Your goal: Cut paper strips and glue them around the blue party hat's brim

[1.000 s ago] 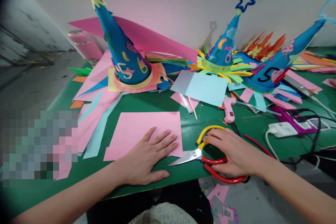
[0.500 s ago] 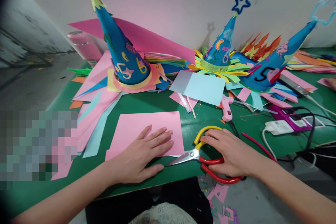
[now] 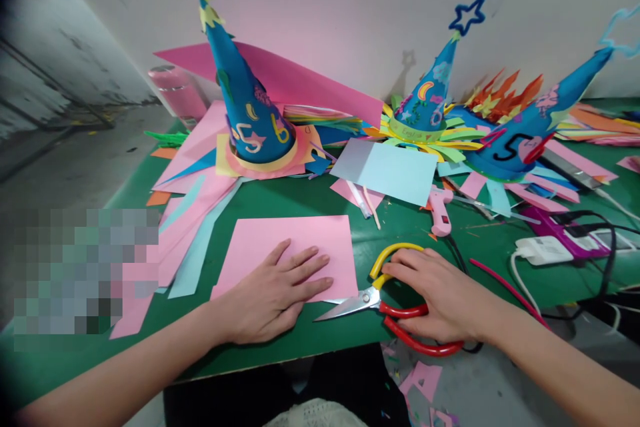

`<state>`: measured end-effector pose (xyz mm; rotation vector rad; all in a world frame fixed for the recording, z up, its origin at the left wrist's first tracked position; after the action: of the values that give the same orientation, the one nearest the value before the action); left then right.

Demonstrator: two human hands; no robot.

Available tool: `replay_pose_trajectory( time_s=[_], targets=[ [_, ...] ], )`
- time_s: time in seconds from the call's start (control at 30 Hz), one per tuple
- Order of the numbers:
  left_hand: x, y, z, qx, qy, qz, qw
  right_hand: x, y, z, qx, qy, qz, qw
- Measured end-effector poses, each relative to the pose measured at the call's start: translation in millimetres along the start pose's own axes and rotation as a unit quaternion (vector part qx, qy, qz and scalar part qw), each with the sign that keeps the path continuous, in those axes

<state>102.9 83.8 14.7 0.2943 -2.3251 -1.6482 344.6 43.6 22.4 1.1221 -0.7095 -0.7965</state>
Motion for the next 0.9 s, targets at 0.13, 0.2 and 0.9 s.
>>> replay_pose_trajectory(
  time_s=[0.13, 0.2, 0.9],
  targets=[
    [0.7, 0.2, 0.2, 0.002, 0.005, 0.005, 1.000, -1.3, 1.2, 1.9, -0.002, 0.008, -0.012, 1.000],
    [0.7, 0.5, 0.2, 0.007, 0.006, 0.006, 1.000, -2.2, 1.6, 2.8, -0.001, 0.013, -0.015, 1.000],
    [-1.0, 1.2, 1.3, 0.018, 0.000, 0.003, 1.000, -11.2, 0.3, 18.4, -0.002, 0.011, 0.016, 1.000]
  ],
)
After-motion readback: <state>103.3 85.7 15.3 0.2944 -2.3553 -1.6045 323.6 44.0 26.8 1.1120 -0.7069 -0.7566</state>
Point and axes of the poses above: each hand's wrist, its own x-axis away from the middle knuckle, its own y-axis out of the back of the hand, z = x × y, the point moved 5 cm from there along -x, towards the middle knuckle, and after that the axes turned 1 degree about -y, right-handed, at the moved point
